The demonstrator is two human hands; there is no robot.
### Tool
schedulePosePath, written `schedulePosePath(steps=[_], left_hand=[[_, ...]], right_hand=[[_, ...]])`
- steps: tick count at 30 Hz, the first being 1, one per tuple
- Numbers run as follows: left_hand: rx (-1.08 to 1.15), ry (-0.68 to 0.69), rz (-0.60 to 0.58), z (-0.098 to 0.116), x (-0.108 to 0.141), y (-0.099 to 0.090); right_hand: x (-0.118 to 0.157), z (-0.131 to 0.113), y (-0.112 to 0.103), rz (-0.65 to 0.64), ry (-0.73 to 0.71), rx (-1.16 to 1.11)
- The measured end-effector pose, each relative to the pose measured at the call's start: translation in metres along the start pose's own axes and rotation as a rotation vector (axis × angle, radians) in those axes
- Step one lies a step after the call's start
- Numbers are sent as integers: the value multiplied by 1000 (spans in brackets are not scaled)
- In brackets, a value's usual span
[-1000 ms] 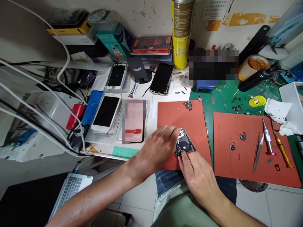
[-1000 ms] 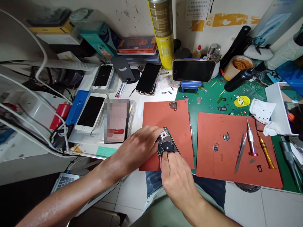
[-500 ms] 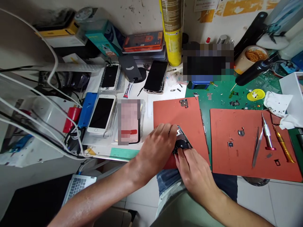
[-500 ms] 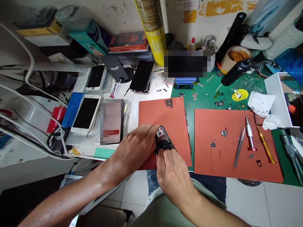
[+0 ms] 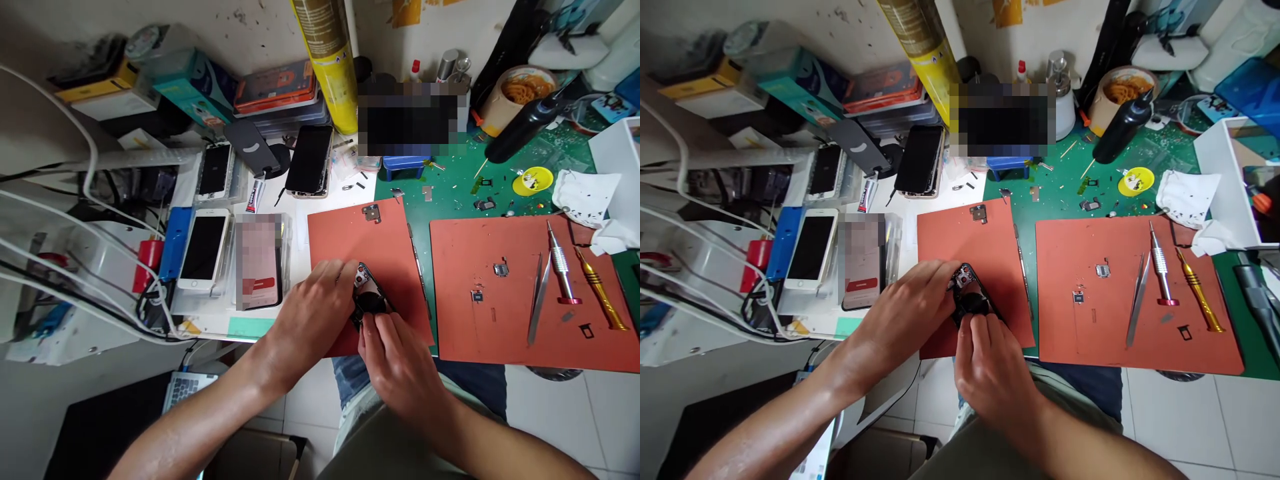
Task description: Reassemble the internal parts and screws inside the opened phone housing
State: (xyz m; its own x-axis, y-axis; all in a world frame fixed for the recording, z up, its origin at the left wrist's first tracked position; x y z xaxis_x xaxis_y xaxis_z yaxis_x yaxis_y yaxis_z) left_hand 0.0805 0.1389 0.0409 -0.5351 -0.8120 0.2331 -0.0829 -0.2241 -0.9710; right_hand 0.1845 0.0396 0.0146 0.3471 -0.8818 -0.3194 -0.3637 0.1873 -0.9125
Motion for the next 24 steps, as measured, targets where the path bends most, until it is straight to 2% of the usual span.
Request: schedulePosePath(steps=[8,14,24], left_hand=[[75,-5,7,-7,2,2],[152,44,59,-11,4,2],[176,52,77,-15,5,5]], right_hand=[[-4,1,1,17,56,-40],[-3,1,-4,91,29,-66],[4,2,-8,182,-30,-11]])
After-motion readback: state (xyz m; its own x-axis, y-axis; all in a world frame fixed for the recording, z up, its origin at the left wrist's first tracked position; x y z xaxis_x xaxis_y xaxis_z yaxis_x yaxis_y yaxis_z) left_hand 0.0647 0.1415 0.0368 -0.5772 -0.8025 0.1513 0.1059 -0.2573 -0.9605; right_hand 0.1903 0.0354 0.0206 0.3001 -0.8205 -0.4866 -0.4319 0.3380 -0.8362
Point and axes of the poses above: each hand's wrist, its own x-axis away from the middle knuckle, its own y-axis out of the palm, z = x × y, the point moved 5 cm from there along -x, towards the middle knuckle, and after that the axes turned 2 degrees about -z, right-handed, at the moved point
